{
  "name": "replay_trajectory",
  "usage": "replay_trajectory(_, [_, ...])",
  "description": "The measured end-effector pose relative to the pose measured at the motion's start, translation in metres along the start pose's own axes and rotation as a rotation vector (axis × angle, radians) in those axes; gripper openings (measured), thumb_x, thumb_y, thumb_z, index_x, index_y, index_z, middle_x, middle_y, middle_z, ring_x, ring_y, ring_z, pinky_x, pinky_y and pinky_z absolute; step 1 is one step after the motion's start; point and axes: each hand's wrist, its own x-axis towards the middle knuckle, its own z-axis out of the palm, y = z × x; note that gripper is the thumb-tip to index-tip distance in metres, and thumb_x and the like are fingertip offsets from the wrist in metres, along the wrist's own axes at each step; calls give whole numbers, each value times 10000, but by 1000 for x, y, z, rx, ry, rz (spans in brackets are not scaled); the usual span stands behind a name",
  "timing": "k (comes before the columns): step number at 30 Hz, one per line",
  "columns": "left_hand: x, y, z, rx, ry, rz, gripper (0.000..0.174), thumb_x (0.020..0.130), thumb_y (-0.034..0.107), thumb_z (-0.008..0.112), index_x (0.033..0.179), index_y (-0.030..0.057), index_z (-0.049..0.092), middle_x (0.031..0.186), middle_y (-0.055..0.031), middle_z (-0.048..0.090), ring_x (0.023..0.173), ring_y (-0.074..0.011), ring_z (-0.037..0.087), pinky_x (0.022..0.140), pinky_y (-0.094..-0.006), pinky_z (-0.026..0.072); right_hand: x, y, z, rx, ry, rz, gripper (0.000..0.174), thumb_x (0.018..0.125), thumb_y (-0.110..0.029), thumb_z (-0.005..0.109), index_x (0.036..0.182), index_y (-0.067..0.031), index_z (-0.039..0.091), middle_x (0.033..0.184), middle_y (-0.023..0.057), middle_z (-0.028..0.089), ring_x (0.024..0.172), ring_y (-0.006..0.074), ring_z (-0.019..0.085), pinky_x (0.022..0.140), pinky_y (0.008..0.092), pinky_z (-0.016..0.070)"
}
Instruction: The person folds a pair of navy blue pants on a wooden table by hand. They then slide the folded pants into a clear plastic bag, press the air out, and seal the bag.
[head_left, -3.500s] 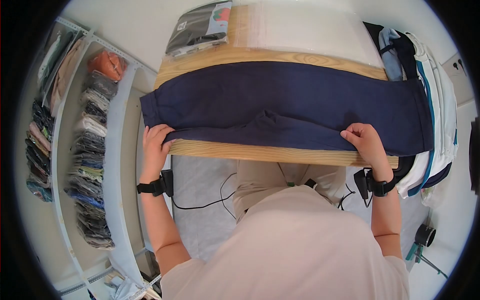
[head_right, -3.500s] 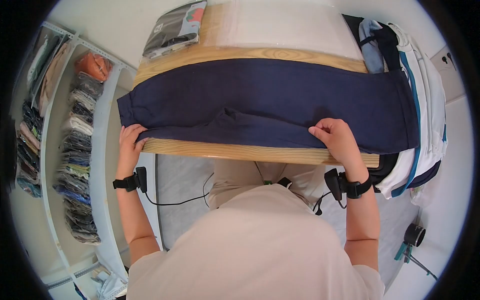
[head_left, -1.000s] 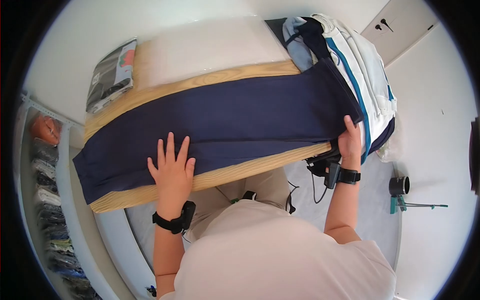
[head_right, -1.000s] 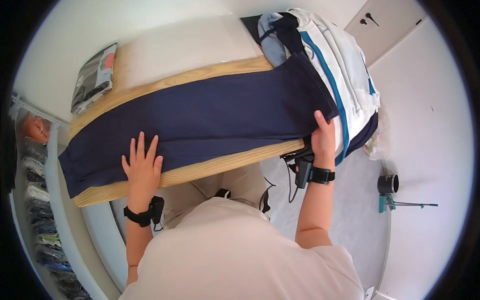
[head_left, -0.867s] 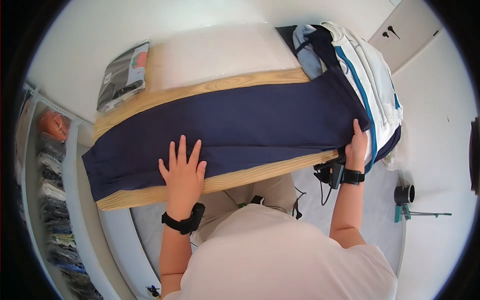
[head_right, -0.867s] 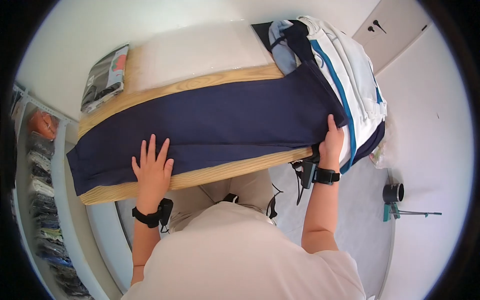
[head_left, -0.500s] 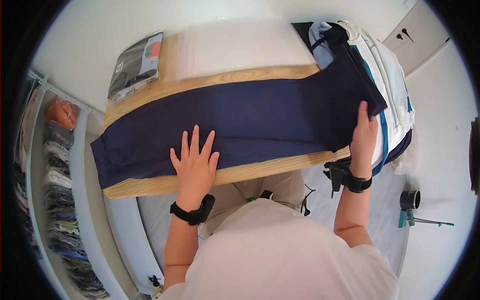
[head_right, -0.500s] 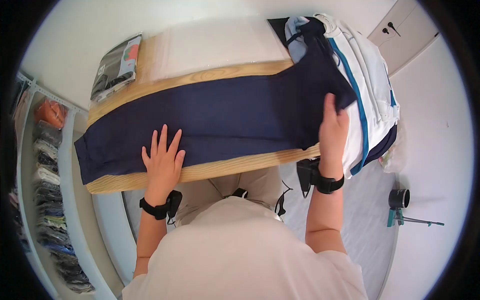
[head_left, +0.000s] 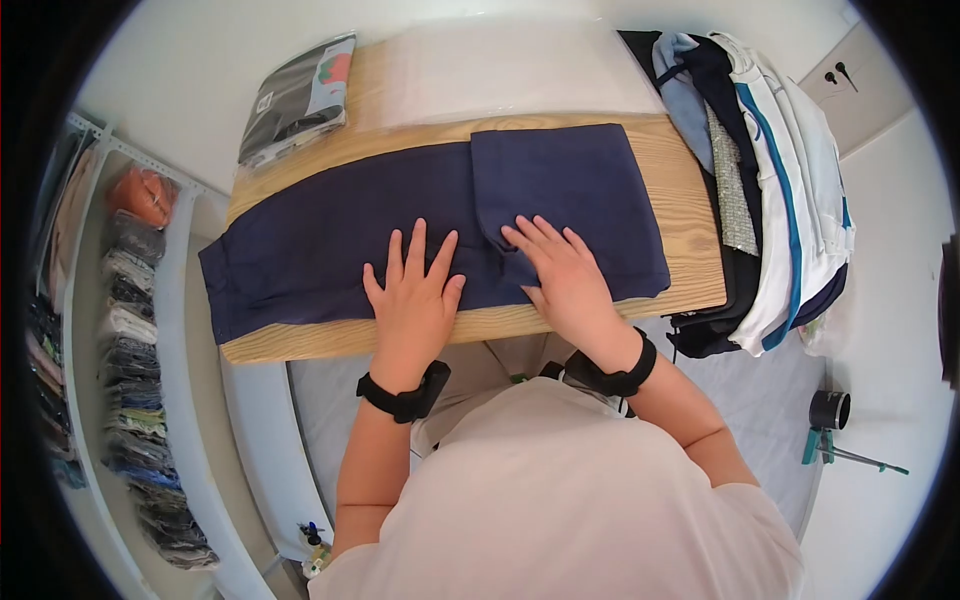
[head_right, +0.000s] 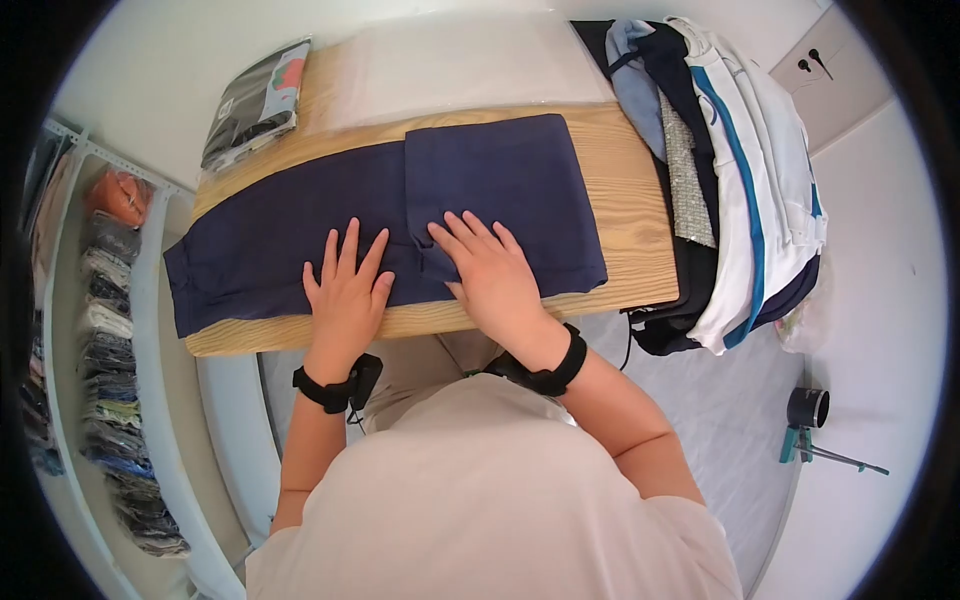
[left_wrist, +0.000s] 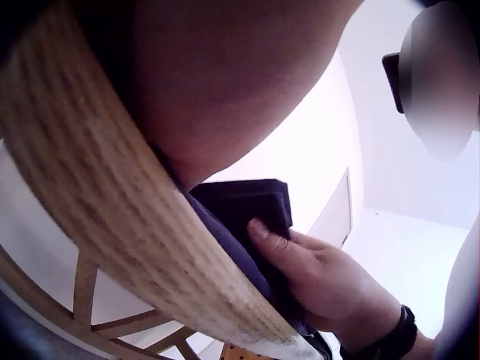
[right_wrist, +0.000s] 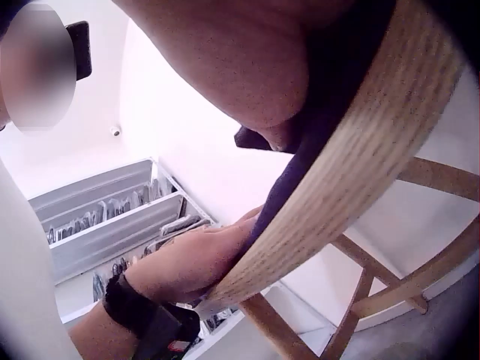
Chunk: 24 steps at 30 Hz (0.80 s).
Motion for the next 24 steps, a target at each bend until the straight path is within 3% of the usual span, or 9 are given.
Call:
replay_trajectory(2, [0,0,2,-3,19,4,463,937,306,493,1393,231,456,1529,-93,278,1400,-328,252,1040,-654,202,5,-7,-7,50,100,-17,729,725,-158,736,1389,-148,435,1416,93,447,1318,262,409,1090,443,297])
replay_trajectory(10, [-2,-4,7,-16,46,8,418,827,162,597,1235,79,565,1534,-83,255,1401,-309,254,1028,-649,235,7,-27,13,-27,13,-105,733,715,-157,733,1386,-138,438,1414,107,447,1318,272,405,1077,457,297])
replay_trajectory(13, [-3,-5,7,53,22,26,548,823,229,630,1347,146,491,1513,-88,297,1387,-304,282,1026,-638,237,12,-33,6,-16,34,-96,731,715,-173,732,1383,-128,439,1413,115,445,1319,277,403,1075,466,299])
replay_trajectory(15, [-1,-5,9,-87,68,-30,781,758,167,687,1453,152,330,1518,-95,288,1392,-296,280,1047,-626,214,13,-34,9,-28,61,-79,731,715,-184,732,1382,-121,439,1412,121,444,1317,281,403,1073,468,302])
replay_trajectory(16, [-1,-5,10,-97,63,-15,781,758,167,687,1453,152,330,1518,-95,288,1392,-296,280,1047,-626,214,13,-34,17,-34,60,-94,727,713,-193,735,1375,-115,446,1405,127,450,1314,283,407,1073,469,303])
replay_trajectory(18, [-2,-6,9,-225,98,-52,920,722,60,663,1500,117,175,1527,-108,269,1404,-307,263,1074,-613,169,12,-32,21,-49,55,-97,724,710,-203,737,1369,-109,452,1398,133,455,1310,286,410,1072,471,303])
replay_trajectory(20, [-1,-5,4,-253,81,-44,894,700,15,648,1489,177,259,1528,-107,270,1407,-306,260,1085,-605,153,10,-32,20,-5,74,-106,719,704,-210,742,1359,-104,465,1387,137,463,1310,292,409,1072,477,301])
replay_trajectory(23, [-2,-4,2,-127,57,5,775,674,-1,648,1352,341,492,1495,-124,318,1379,-341,297,1065,-627,202,1,-29,5,9,80,-69,662,703,-187,736,1314,-87,499,1367,143,476,1298,296,416,1072,483,297])
replay_trajectory(24, [-2,-4,2,-133,48,6,775,674,-1,648,1352,341,492,1495,-124,318,1379,-341,297,1065,-627,202,-4,-27,-5,-12,77,-50,645,695,-174,736,1293,-80,512,1358,146,480,1292,301,420,1072,485,295])
